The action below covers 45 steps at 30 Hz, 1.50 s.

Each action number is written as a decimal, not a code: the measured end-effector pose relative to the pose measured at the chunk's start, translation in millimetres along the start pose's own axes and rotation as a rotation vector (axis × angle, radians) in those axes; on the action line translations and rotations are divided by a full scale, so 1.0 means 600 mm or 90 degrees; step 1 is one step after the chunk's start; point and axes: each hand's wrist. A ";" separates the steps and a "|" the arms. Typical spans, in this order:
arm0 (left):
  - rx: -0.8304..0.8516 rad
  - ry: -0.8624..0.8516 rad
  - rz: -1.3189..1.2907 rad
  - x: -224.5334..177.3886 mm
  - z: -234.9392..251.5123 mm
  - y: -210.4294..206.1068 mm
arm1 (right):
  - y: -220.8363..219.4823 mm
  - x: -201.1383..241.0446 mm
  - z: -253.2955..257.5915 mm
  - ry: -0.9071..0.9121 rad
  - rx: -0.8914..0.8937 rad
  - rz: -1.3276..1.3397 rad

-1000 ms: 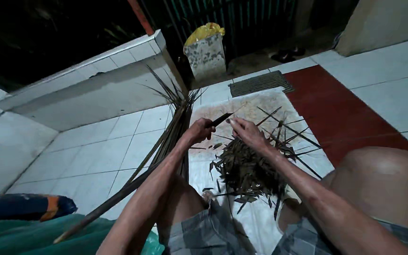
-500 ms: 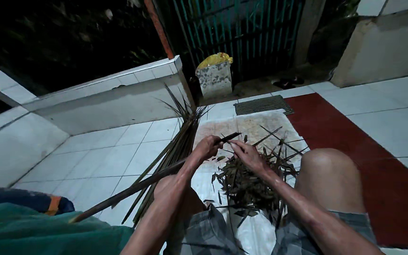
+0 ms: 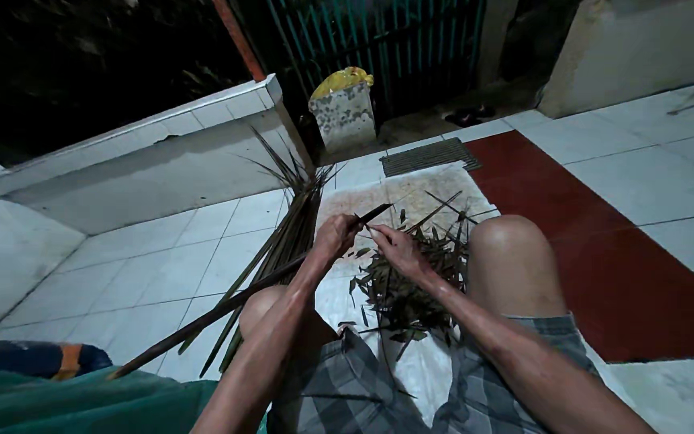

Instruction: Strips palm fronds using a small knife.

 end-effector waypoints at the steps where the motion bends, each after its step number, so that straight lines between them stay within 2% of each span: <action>1: -0.007 0.003 0.020 -0.003 -0.002 -0.003 | -0.002 -0.002 0.000 0.003 -0.008 -0.008; 6: -0.025 0.022 0.075 -0.023 -0.027 0.001 | -0.008 0.001 -0.005 0.003 -0.036 -0.057; 14: -0.045 0.056 0.149 -0.013 -0.020 -0.013 | -0.022 0.012 -0.009 -0.018 -0.057 -0.087; 25: -0.067 0.031 0.148 -0.038 -0.045 -0.006 | -0.021 0.002 0.002 -0.041 -0.088 -0.071; 30: -0.049 0.038 0.198 -0.025 -0.030 -0.019 | -0.024 -0.007 0.006 -0.051 -0.096 -0.088; 45: -0.056 0.016 0.135 -0.048 -0.069 0.006 | -0.027 -0.013 -0.002 -0.056 -0.136 -0.093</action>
Point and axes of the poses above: each hand's wrist, its own z-axis towards the middle knuckle, its own y-axis out of the back of the hand, x = y × z, and after that the axes turned 8 degrees about z, right-handed
